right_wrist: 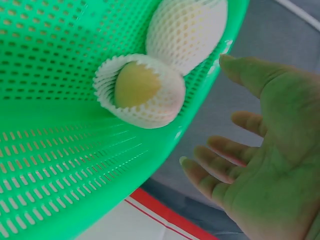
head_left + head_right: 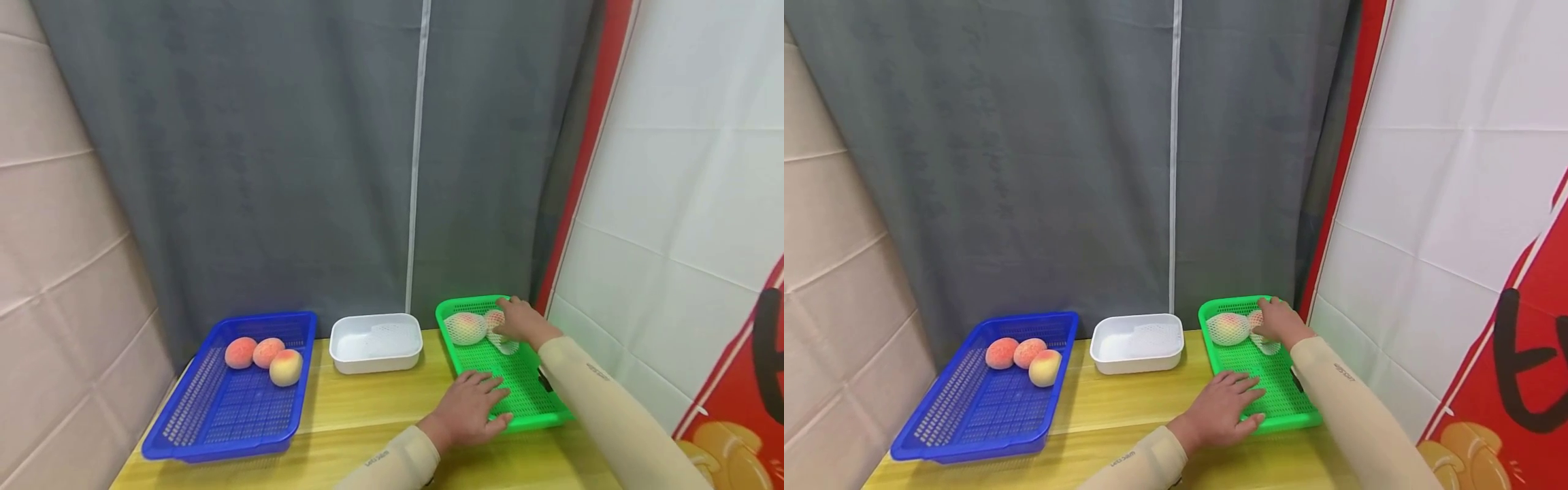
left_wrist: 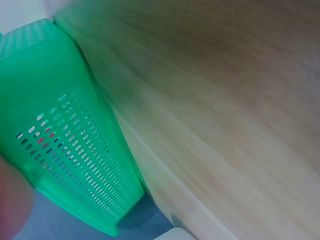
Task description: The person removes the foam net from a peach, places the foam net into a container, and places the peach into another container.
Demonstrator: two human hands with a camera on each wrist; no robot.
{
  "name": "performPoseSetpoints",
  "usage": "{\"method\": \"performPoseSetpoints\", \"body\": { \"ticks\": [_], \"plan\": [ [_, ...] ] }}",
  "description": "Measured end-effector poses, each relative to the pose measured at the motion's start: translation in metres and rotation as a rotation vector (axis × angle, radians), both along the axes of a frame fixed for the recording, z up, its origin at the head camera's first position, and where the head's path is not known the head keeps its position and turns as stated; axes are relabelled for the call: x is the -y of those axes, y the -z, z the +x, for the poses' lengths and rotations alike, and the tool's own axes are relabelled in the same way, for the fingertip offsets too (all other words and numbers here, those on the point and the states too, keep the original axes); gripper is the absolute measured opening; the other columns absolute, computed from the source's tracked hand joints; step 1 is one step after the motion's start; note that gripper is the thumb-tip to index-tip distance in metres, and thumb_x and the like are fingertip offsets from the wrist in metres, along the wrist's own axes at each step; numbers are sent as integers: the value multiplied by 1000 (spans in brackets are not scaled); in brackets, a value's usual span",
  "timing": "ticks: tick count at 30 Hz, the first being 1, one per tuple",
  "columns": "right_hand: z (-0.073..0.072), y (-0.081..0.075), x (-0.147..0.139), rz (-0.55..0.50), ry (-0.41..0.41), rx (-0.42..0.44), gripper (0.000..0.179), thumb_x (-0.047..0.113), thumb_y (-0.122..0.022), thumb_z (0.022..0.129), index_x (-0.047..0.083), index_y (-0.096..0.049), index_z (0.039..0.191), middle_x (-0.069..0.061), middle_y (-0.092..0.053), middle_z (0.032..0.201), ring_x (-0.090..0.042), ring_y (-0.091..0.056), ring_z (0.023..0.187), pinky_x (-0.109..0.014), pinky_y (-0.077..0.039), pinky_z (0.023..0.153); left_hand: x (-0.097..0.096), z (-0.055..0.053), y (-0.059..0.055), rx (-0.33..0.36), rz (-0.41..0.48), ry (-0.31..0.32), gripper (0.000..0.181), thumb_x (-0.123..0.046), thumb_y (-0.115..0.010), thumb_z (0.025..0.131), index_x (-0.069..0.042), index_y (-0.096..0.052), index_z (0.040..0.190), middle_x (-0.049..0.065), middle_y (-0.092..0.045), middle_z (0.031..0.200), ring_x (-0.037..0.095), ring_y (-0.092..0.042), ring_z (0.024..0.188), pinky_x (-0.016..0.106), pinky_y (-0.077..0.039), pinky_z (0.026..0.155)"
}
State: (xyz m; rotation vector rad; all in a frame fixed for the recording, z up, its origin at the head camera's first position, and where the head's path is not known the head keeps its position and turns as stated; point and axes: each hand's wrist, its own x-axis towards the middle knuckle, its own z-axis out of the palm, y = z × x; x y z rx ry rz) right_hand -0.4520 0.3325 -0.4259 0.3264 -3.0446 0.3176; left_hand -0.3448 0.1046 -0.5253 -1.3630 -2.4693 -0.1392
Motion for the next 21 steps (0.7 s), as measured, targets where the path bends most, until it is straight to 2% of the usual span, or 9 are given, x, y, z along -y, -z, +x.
{"method": "performPoseSetpoints", "body": {
  "ticks": [4, 9, 15, 21],
  "plan": [
    [-17, 2, 2, 19, 21, 39, 82, 35, -76, 104, -8, -40, 164, -44, -37, 161, -66, -38, 147, -74, -46, 110, 0, -1, 0, 13, -5, -1, 63, -58, -26, 117, -27, -62, 157, -6, -57, 163, 16, -49, 153, 39, -37, 126],
    [-37, 10, 1, 59, 46, 57, 87, 36, -82, 100, -4, -41, 165, -44, -36, 163, -66, -36, 149, -76, -44, 111, -1, -1, 1, 12, -9, 1, 62, -57, -26, 117, -28, -63, 157, -6, -59, 161, 15, -51, 150, 39, -39, 124],
    [-55, 31, -4, 143, 31, 70, 93, 34, -92, 91, -2, -46, 163, -43, -45, 155, -66, -45, 141, -74, -50, 105, -2, -2, 4, -26, -5, -7, 59, -57, -30, 116, -29, -64, 155, -9, -61, 157, 13, -53, 146, 37, -40, 122],
    [-68, 50, -8, 122, 34, 66, 94, 32, -92, 90, -2, -45, 163, -41, -46, 156, -64, -45, 143, -74, -50, 105, -2, -2, 1, -20, -16, -18, 60, -58, -29, 116, -30, -64, 155, -10, -61, 156, 13, -53, 146, 37, -40, 121]
  ]
}}
